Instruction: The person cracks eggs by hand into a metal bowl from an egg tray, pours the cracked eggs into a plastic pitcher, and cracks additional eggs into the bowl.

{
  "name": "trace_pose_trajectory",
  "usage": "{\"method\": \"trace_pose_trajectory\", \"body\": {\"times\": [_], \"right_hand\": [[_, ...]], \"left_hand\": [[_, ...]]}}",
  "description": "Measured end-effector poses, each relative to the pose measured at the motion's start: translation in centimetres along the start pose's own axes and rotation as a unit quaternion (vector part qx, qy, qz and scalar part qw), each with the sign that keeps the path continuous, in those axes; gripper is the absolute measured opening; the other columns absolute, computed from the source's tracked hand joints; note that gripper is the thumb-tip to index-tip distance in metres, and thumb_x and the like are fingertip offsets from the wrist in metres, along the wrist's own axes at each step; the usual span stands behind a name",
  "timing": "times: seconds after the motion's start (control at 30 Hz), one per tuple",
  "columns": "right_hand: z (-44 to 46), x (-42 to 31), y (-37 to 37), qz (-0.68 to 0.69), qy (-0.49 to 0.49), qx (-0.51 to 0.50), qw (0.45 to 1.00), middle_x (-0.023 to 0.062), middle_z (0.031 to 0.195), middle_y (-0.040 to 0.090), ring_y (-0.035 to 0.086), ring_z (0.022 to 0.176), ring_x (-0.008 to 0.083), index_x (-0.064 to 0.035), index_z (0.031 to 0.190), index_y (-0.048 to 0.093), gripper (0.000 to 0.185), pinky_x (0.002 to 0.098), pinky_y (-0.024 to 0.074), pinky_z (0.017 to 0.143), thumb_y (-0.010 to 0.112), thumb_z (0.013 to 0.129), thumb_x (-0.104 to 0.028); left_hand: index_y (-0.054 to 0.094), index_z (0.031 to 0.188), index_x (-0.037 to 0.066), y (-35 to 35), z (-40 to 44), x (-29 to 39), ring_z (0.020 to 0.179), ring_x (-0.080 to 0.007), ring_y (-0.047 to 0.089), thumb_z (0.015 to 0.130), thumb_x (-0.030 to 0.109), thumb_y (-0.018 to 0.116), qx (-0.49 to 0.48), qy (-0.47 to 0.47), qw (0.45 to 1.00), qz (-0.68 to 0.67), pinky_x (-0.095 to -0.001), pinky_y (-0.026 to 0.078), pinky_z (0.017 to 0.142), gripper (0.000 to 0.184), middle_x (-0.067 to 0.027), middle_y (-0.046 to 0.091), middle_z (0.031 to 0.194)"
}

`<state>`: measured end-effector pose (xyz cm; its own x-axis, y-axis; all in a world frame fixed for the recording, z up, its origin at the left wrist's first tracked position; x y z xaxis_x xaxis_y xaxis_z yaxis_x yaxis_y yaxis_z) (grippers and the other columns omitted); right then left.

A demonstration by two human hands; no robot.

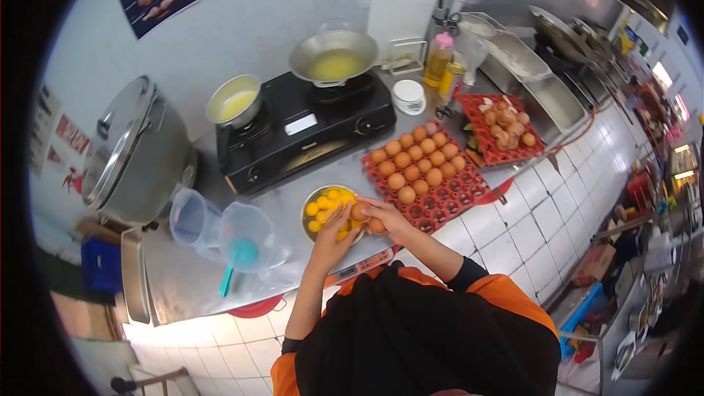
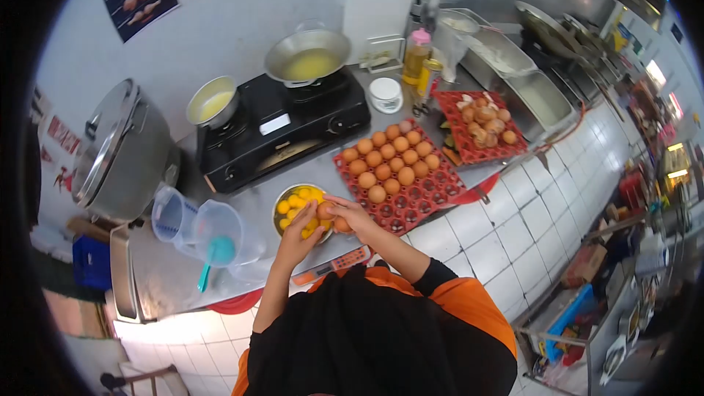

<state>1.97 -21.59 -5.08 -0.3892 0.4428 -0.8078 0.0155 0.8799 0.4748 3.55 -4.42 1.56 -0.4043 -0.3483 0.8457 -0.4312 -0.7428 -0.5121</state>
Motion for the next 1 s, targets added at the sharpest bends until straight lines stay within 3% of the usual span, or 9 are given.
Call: {"method": "trace_pose_trajectory", "body": {"times": [0.17, 0.3, 0.4, 0.5, 0.67, 0.8, 0.87, 0.93, 1.0], "right_hand": [[-1.3, -5.9, -7.3, 0.150, -0.068, 0.075, 0.983, 0.0064, 0.116, 0.062, 0.062, 0.080, 0.0131, -0.0095, 0.127, 0.054, 0.039, 0.0236, 0.0507, 0.058, 0.062, 0.092, -0.026], [-4.9, -15.0, -14.0, 0.206, -0.193, 0.199, 0.938, 0.0051, 0.105, 0.065, 0.061, 0.080, 0.0126, -0.0119, 0.111, 0.057, 0.026, 0.0250, 0.0496, 0.056, 0.064, 0.090, -0.027], [-5.3, -20.0, -25.2, 0.192, -0.319, 0.285, 0.883, 0.0063, 0.106, 0.067, 0.062, 0.078, 0.0126, -0.0144, 0.104, 0.059, 0.023, 0.0217, 0.0448, 0.050, 0.062, 0.092, -0.033], [-7.9, -24.5, -30.2, 0.145, -0.296, 0.304, 0.894, 0.0086, 0.107, 0.069, 0.062, 0.067, 0.0126, -0.0148, 0.110, 0.056, 0.028, 0.0189, 0.0360, 0.039, 0.055, 0.096, -0.039], [-8.4, -24.0, -31.3, 0.124, -0.304, 0.399, 0.856, 0.0070, 0.102, 0.069, 0.061, 0.062, 0.0103, -0.0106, 0.120, 0.054, 0.037, 0.0165, 0.0343, 0.036, 0.049, 0.099, -0.041], [-7.4, -18.7, -24.6, -0.023, -0.356, 0.438, 0.825, 0.0078, 0.092, 0.069, 0.061, 0.063, 0.0125, -0.0046, 0.123, 0.057, 0.034, 0.0227, 0.0431, 0.043, 0.054, 0.096, -0.026], [-4.1, -14.5, -22.4, -0.130, -0.330, 0.342, 0.870, 0.0056, 0.084, 0.066, 0.062, 0.064, 0.0129, -0.0020, 0.119, 0.062, 0.030, 0.0246, 0.0495, 0.054, 0.057, 0.091, -0.013], [-2.3, -11.2, -15.6, -0.184, -0.227, 0.225, 0.930, 0.0042, 0.095, 0.068, 0.063, 0.080, 0.0093, 0.0007, 0.106, 0.069, 0.020, 0.0243, 0.0503, 0.069, 0.062, 0.089, -0.007], [-0.3, -8.0, -10.8, -0.183, -0.138, 0.096, 0.969, 0.0057, 0.091, 0.069, 0.064, 0.081, 0.0105, 0.0015, 0.111, 0.067, 0.025, 0.0261, 0.0513, 0.070, 0.062, 0.087, -0.007]], "left_hand": [[0.030, 0.152, 0.007, -0.4, 0.6, 2.5, 0.147, -0.0304, 0.023, 0.082, 0.011, 0.071, 0.058, 0.013, 0.998, 0.008, -0.0389, 0.024, 0.117, 0.080, -0.0136, 0.027, 0.159], [0.032, 0.151, 0.007, -1.0, 0.8, 1.2, 0.145, -0.0291, 0.029, 0.083, 0.008, 0.068, 0.066, 0.035, 0.996, -0.056, -0.0389, 0.025, 0.116, 0.077, -0.0135, 0.029, 0.158], [0.036, 0.149, 0.007, -1.6, 0.5, 0.1, 0.143, -0.0282, 0.033, 0.084, 0.006, 0.066, 0.112, 0.015, 0.989, -0.100, -0.0390, 0.026, 0.116, 0.071, -0.0130, 0.032, 0.157], [0.040, 0.148, 0.008, -1.8, -0.3, -1.1, 0.139, -0.0282, 0.038, 0.086, 0.005, 0.064, 0.133, -0.004, 0.986, -0.098, -0.0390, 0.028, 0.115, 0.067, -0.0131, 0.039, 0.153], [0.045, 0.144, 0.008, -2.0, -1.4, -0.5, 0.134, -0.0292, 0.044, 0.087, 0.003, 0.062, 0.153, -0.013, 0.984, -0.091, -0.0390, 0.033, 0.112, 0.060, -0.0141, 0.046, 0.146], [0.052, 0.137, 0.006, -2.5, -2.6, -1.5, 0.126, -0.0254, 0.051, 0.087, 0.002, 0.062, 0.222, 0.000, 0.973, -0.056, -0.0357, 0.042, 0.104, 0.051, -0.0135, 0.051, 0.139], [0.056, 0.132, 0.006, -2.8, -3.5, -1.9, 0.115, -0.0211, 0.055, 0.088, 0.002, 0.061, 0.238, -0.043, 0.967, -0.081, -0.0314, 0.046, 0.093, 0.044, -0.0110, 0.055, 0.130], [0.059, 0.127, 0.006, -3.0, -5.1, -2.8, 0.105, -0.0172, 0.057, 0.089, 0.001, 0.061, 0.257, -0.086, 0.958, -0.091, -0.0279, 0.048, 0.084, 0.039, -0.0083, 0.058, 0.121], [0.062, 0.122, 0.007, -2.6, -6.3, -4.2, 0.096, -0.0138, 0.056, 0.089, 0.001, 0.061, 0.273, -0.121, 0.950, -0.096, -0.0254, 0.047, 0.075, 0.033, -0.0053, 0.058, 0.113]]}}
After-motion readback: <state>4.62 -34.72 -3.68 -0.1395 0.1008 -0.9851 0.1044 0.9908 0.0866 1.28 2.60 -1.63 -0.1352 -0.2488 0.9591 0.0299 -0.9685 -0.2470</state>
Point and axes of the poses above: each hand's wrist, its own z-axis towards the middle knuckle, its own y-axis out of the palm, x = y × z, the point moved 4 cm from there along z, towards the middle knuckle
